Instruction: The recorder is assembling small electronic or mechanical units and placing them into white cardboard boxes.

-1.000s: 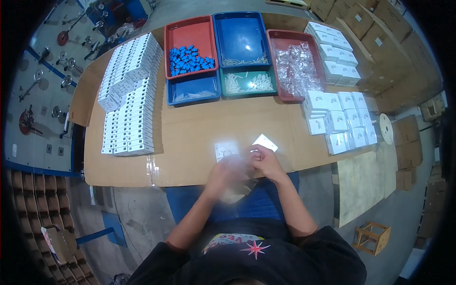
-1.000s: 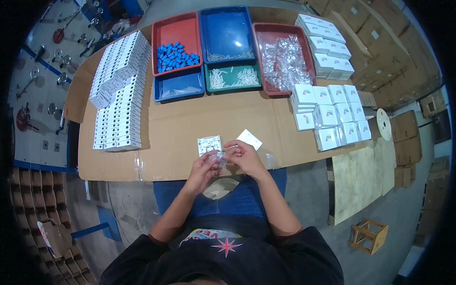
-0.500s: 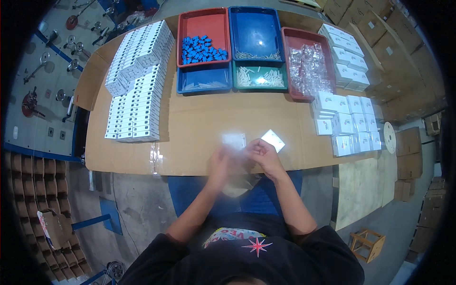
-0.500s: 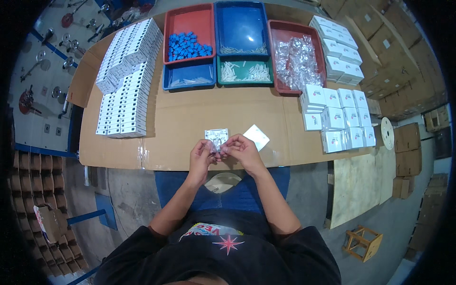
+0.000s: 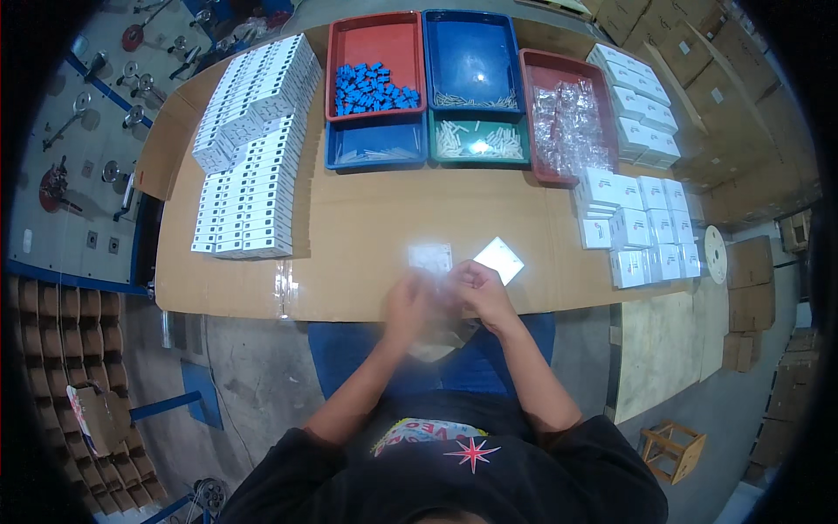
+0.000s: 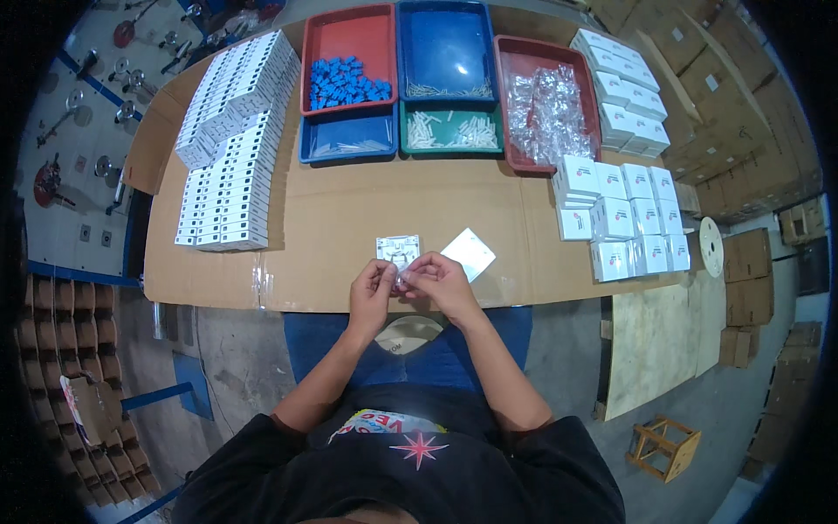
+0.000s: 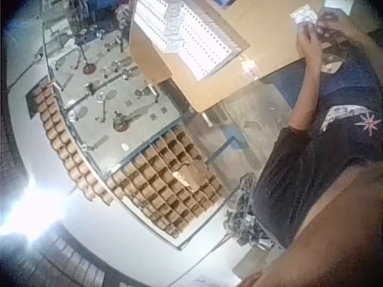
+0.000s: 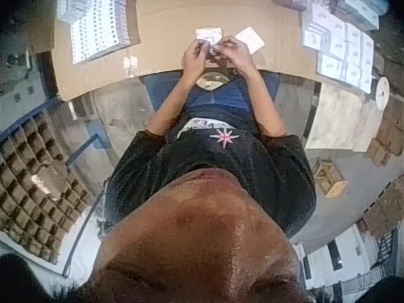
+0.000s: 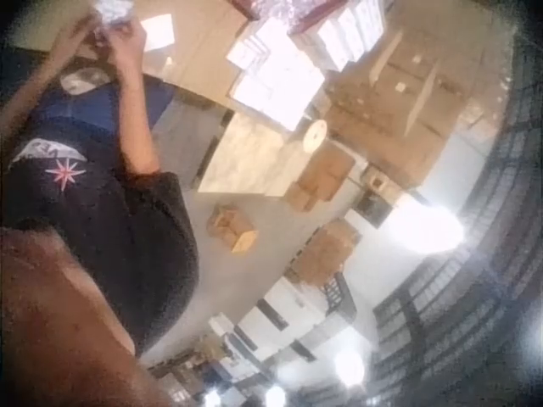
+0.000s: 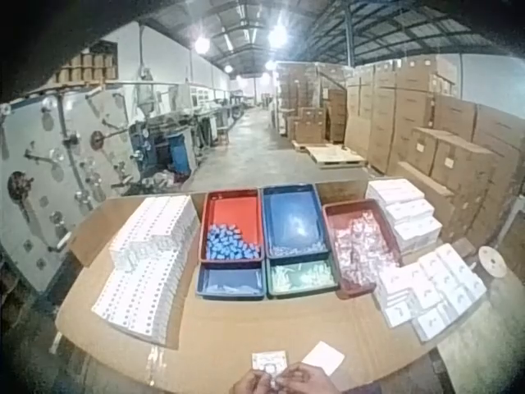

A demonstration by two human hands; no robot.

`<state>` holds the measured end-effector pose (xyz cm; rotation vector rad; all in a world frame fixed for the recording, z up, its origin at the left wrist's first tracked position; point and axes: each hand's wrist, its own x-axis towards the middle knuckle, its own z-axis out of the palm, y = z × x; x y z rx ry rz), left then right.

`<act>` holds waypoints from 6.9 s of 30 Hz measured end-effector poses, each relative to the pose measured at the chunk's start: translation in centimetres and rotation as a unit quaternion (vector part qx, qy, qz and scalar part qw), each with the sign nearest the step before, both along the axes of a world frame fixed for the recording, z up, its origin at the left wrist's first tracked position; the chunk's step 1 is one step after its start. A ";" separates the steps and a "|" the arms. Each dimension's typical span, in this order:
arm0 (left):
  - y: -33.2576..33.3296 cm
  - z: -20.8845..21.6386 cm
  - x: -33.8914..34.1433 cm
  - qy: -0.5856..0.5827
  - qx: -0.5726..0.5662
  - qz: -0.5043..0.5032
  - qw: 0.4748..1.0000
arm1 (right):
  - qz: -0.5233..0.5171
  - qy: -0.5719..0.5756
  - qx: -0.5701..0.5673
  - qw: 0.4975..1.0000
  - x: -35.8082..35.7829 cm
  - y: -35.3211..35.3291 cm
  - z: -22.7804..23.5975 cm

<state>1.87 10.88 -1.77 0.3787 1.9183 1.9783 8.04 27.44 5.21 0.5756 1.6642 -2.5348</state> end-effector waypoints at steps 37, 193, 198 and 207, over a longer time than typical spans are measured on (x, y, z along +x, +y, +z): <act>0.2 0.3 -0.2 0.009 -0.071 -0.003 0.997 | -0.086 0.123 0.238 0.960 0.4 -0.3 -1.7; -0.4 -1.7 -3.1 0.002 -0.013 0.153 0.988 | -0.037 0.043 0.159 0.986 -7.2 2.3 -1.7; -0.4 -0.3 -2.9 0.020 0.015 0.143 0.989 | 0.015 0.011 0.119 0.993 -5.6 -0.1 -1.6; -0.9 -0.5 -2.8 0.052 -0.003 0.121 0.991 | 0.038 -0.080 0.088 0.992 -5.0 -1.4 -0.5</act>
